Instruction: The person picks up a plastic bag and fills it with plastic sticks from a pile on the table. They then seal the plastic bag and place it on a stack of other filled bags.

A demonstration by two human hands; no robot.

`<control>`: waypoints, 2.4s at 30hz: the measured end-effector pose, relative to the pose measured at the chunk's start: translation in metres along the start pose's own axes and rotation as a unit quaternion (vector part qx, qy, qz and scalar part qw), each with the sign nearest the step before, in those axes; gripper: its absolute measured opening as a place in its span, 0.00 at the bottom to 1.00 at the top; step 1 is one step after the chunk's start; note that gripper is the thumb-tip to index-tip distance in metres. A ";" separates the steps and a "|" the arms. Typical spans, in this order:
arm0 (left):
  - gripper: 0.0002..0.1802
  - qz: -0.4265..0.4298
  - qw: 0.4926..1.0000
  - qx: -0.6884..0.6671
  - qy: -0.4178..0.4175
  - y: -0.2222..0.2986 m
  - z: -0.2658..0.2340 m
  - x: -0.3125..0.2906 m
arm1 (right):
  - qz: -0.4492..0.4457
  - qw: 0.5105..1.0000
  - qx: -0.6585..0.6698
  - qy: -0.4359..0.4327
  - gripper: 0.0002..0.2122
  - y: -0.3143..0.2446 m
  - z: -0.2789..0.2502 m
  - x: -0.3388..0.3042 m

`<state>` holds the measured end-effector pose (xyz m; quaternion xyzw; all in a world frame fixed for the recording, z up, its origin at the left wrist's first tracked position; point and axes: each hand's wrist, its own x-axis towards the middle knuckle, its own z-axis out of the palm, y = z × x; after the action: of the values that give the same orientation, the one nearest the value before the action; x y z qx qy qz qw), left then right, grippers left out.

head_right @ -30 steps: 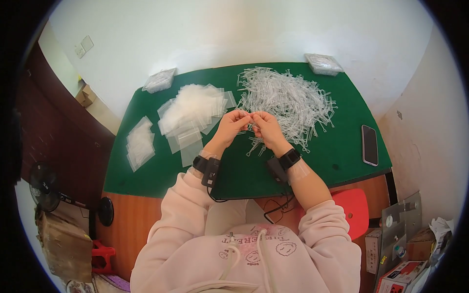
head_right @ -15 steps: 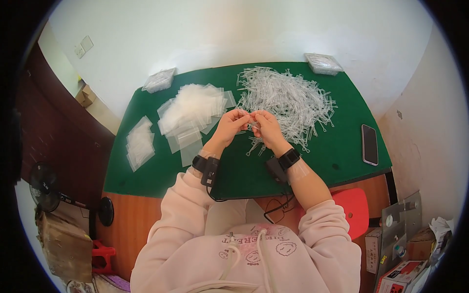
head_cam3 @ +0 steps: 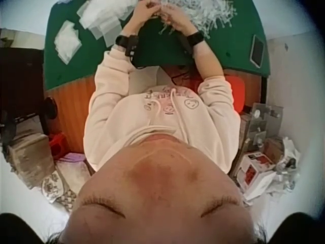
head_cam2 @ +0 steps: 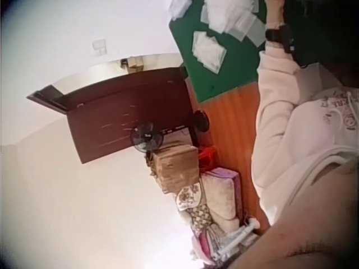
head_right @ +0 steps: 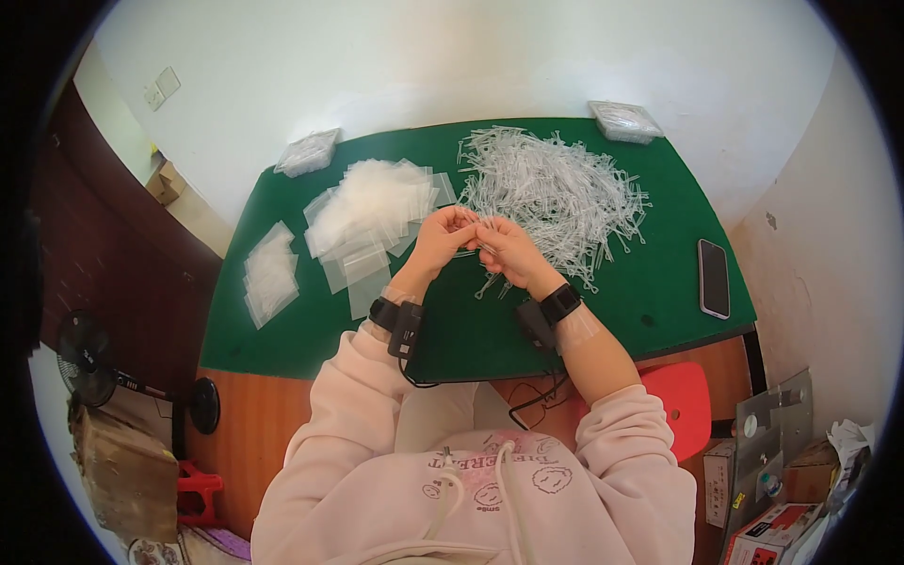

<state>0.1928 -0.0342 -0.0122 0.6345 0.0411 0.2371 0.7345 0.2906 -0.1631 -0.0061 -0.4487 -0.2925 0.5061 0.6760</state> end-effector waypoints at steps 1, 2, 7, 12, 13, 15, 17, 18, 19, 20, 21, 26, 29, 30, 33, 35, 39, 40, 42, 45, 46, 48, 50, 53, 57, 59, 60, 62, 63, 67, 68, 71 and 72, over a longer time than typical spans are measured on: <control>0.07 0.002 1.000 0.004 -0.001 0.001 0.000 0.000 | 0.006 1.000 -0.003 -0.013 0.05 0.000 -0.001 0.000; 0.07 0.001 1.000 0.003 -0.002 0.001 0.001 0.000 | 0.007 1.000 -0.003 -0.012 0.05 0.001 -0.002 0.000; 0.11 -0.020 0.994 0.073 0.082 0.005 -0.011 0.002 | 0.004 1.000 -0.003 -0.012 0.06 0.002 -0.002 0.001; 0.15 -0.003 0.884 0.467 0.029 0.009 -0.035 -0.012 | -0.042 0.997 0.042 0.045 0.10 -0.005 -0.007 0.002; 0.15 0.007 0.806 0.591 -0.013 0.008 -0.038 -0.015 | -0.059 0.995 0.059 0.057 0.11 -0.006 -0.009 0.003; 0.15 -0.027 0.812 0.583 -0.026 0.011 -0.042 -0.014 | -0.065 0.993 0.079 0.064 0.12 -0.008 -0.011 0.003; 0.14 -0.088 0.819 0.564 -0.053 0.014 -0.045 -0.012 | -0.081 0.987 0.116 0.080 0.12 -0.009 -0.013 0.004; 0.14 -0.089 0.819 0.565 -0.052 0.017 -0.047 -0.014 | -0.081 0.987 0.117 0.079 0.12 -0.009 -0.012 0.004; 0.13 -0.106 0.802 0.584 -0.063 0.019 -0.049 -0.016 | -0.082 0.986 0.121 0.078 0.12 -0.008 -0.013 0.004; 0.13 -0.122 0.785 0.603 -0.075 0.022 -0.051 -0.018 | -0.083 0.986 0.124 0.078 0.12 -0.006 -0.014 0.004; 0.12 -0.137 0.766 0.622 -0.086 0.024 -0.051 -0.019 | -0.085 0.985 0.126 0.077 0.12 -0.006 -0.014 0.005; 0.10 -0.154 0.771 0.611 -0.087 0.028 -0.045 -0.017 | -0.072 0.990 0.105 0.065 0.10 -0.003 -0.015 0.006; 0.08 -0.077 0.827 0.553 -0.071 0.035 -0.050 -0.024 | -0.072 0.989 0.116 0.054 0.06 0.003 -0.014 0.006; 0.08 -0.075 0.827 0.553 -0.071 0.038 -0.051 -0.024 | -0.073 0.989 0.115 0.054 0.06 0.003 -0.014 0.007; 0.07 -0.036 0.934 0.335 -0.117 0.044 -0.052 -0.023 | -0.099 0.979 0.144 0.105 0.06 0.004 -0.015 0.007; 0.07 -0.037 0.939 0.315 -0.129 0.050 -0.048 -0.025 | -0.084 0.985 0.113 0.103 0.06 0.002 -0.003 0.004; 0.08 -0.038 0.947 0.289 -0.139 0.051 -0.041 -0.021 | -0.030 0.996 0.018 0.077 0.05 0.001 0.022 -0.002; 0.09 -0.038 0.944 0.305 -0.123 0.050 -0.041 -0.019 | -0.004 0.999 -0.013 0.053 0.05 0.003 0.026 -0.003; 0.10 -0.040 0.941 0.322 -0.102 0.050 -0.041 -0.018 | 0.025 0.998 -0.045 0.022 0.05 0.007 0.028 -0.003; 0.13 -0.006 0.948 0.313 -0.064 0.050 -0.037 -0.017 | -0.007 0.991 -0.116 -0.061 0.06 0.012 0.017 -0.001; 0.13 -0.007 0.948 0.314 -0.055 0.048 -0.039 -0.017 | -0.004 0.991 -0.116 -0.069 0.06 0.012 0.019 -0.001; 0.12 0.032 0.956 0.289 0.028 0.045 -0.045 -0.015 | 0.015 0.995 -0.078 -0.065 0.06 0.010 0.023 -0.003; 0.12 0.052 0.956 0.279 0.072 0.044 -0.054 -0.020 | 0.025 0.996 -0.057 -0.068 0.06 0.010 0.023 -0.004; 0.12 0.087 0.890 0.413 0.173 0.061 -0.088 -0.044 | -0.028 0.999 -0.001 -0.037 0.07 0.014 0.018 -0.002; 0.16 0.005 0.774 0.585 0.243 0.082 -0.136 -0.091 | -0.082 0.992 0.049 -0.088 0.07 0.027 0.023 0.004; 0.17 -0.029 0.771 0.593 0.231 0.083 -0.139 -0.104 | -0.098 0.991 0.037 -0.088 0.07 0.032 0.032 0.004; 0.18 -0.060 0.770 0.597 0.216 0.082 -0.137 -0.110 | -0.116 0.990 0.022 -0.082 0.06 0.034 0.037 0.003; 0.19 -0.092 0.768 0.602 0.200 0.078 -0.131 -0.116 | -0.134 0.988 0.008 -0.077 0.06 0.036 0.039 0.002; 0.18 -0.089 0.746 0.622 0.220 0.070 -0.123 -0.114 | -0.129 0.987 -0.031 -0.088 0.06 0.037 0.038 0.003; 0.16 -0.026 0.697 0.673 0.244 0.053 -0.119 -0.109 | -0.119 0.981 -0.105 -0.114 0.04 0.044 0.039 0.005; 0.15 0.032 0.693 0.683 0.227 0.051 -0.123 -0.106 | -0.123 0.980 -0.102 -0.118 0.04 0.045 0.041 0.006; 0.13 0.099 0.688 0.694 0.187 0.047 -0.126 -0.099 | -0.124 0.980 -0.103 -0.117 0.03 0.047 0.040 0.005; 0.12 0.107 0.686 0.700 0.167 0.047 -0.128 -0.098 | -0.121 0.980 -0.104 -0.117 0.03 0.048 0.040 0.004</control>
<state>0.0462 0.0470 -0.0153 0.9141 0.2492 0.3185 0.0280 0.2383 -0.1428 -0.0325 -0.4155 -0.4722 0.4366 0.6432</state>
